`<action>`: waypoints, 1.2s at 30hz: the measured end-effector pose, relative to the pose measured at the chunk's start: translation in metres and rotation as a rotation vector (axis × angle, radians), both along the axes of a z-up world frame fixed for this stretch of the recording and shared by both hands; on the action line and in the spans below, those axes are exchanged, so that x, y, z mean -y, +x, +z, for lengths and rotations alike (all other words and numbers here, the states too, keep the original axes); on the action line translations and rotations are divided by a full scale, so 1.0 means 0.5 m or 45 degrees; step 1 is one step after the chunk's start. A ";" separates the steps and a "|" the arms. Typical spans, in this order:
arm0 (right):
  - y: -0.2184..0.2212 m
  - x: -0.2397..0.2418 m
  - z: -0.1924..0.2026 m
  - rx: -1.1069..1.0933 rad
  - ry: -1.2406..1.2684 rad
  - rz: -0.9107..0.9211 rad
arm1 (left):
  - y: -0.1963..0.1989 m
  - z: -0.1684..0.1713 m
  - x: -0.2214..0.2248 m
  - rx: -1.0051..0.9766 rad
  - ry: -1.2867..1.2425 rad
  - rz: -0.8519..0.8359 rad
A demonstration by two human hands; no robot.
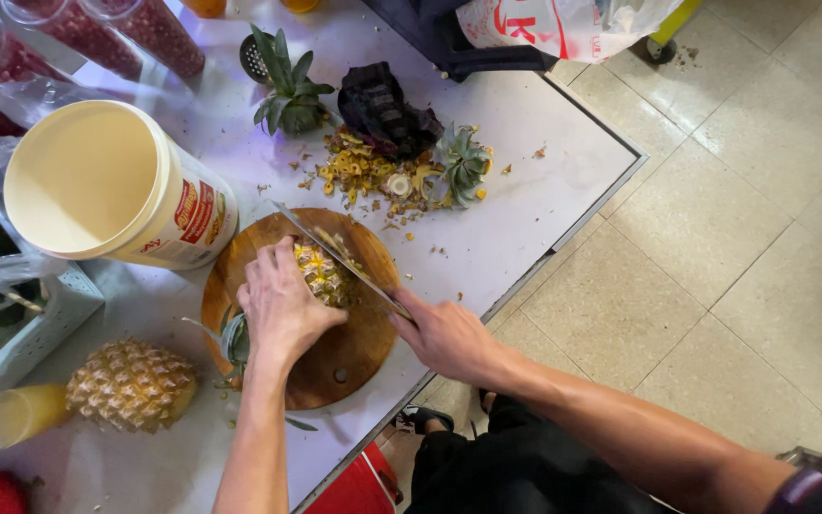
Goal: The person peels and slices several pineapples using a large knife on a wooden cutting board, placing the prepared fruit and waste into separate containers.
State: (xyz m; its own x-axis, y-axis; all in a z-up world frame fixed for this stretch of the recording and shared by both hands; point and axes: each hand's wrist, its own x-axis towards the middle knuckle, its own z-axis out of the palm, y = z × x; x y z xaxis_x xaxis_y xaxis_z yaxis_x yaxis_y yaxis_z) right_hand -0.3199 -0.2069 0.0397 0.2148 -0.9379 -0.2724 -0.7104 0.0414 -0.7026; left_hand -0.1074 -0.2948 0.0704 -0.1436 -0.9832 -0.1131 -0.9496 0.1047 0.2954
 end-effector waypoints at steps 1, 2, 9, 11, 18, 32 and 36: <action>0.013 0.038 -0.023 0.049 -0.107 0.019 | -0.003 0.001 -0.001 -0.017 0.008 0.008; 0.022 0.054 -0.039 0.104 -0.212 0.037 | -0.001 0.003 -0.003 -0.027 0.018 0.017; -0.037 -0.010 0.015 0.132 0.179 -0.095 | 0.012 0.006 -0.002 -0.100 -0.005 0.001; -0.027 0.002 0.039 0.091 0.038 -0.108 | 0.013 0.002 -0.002 -0.100 -0.051 0.002; -0.030 -0.048 0.103 0.046 0.056 -0.007 | 0.021 -0.008 -0.007 -0.195 -0.100 0.017; -0.018 -0.036 0.061 0.002 0.170 0.017 | 0.005 0.002 -0.010 -0.089 -0.075 -0.017; -0.005 -0.027 0.041 -0.004 0.042 0.011 | 0.005 -0.002 -0.003 -0.055 -0.034 0.000</action>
